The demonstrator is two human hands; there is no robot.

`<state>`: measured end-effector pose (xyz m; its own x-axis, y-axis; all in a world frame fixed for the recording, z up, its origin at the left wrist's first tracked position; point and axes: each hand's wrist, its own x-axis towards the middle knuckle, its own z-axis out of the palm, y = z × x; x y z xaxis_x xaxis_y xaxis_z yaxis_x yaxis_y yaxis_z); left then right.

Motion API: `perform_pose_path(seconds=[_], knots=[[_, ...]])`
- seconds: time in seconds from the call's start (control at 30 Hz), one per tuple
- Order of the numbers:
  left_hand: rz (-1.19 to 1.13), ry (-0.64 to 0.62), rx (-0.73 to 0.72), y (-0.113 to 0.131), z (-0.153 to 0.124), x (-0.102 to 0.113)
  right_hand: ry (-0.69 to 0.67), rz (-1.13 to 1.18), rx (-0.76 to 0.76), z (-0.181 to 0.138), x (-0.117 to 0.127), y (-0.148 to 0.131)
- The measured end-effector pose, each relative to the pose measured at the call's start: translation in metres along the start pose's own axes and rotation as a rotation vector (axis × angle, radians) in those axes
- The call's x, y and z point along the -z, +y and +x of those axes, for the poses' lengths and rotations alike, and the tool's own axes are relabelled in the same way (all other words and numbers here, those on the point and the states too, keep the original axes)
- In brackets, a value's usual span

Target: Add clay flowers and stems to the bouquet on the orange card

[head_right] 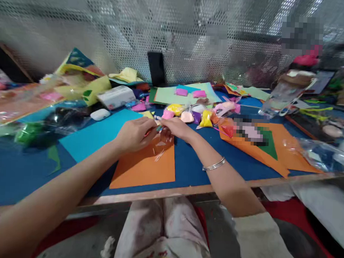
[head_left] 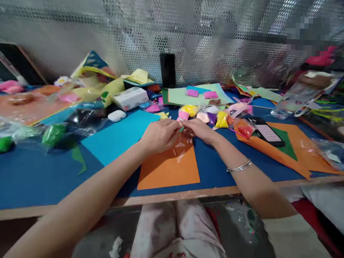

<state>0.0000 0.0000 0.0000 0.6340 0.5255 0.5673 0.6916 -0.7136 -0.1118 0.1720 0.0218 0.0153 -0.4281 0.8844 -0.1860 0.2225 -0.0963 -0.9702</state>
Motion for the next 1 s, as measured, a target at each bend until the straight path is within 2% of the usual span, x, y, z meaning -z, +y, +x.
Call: perform_pose_path(seconds=[0.23,0.53,0.73,0.8,0.9,1.0], knots=[[0.004,-0.038,0.014,-0.006,-0.001,-0.009,-0.094,0.017,-0.010,-0.003,-0.002,0.001],[0.151,0.002,-0.051,-0.007,-0.001,-0.006,-0.113,0.026,0.024,-0.002,0.000,0.002],[0.123,-0.022,-0.026,-0.009,-0.002,-0.008,-0.110,0.026,0.024,-0.001,0.001,0.004],[0.091,0.019,-0.024,-0.011,-0.003,-0.009,-0.114,0.024,0.049,-0.001,0.002,0.005],[0.069,0.144,-0.045,-0.012,-0.002,-0.010,-0.121,0.022,0.099,0.000,0.004,0.007],[0.057,0.249,-0.027,-0.013,-0.001,-0.012,-0.074,0.045,0.147,0.002,0.006,0.008]])
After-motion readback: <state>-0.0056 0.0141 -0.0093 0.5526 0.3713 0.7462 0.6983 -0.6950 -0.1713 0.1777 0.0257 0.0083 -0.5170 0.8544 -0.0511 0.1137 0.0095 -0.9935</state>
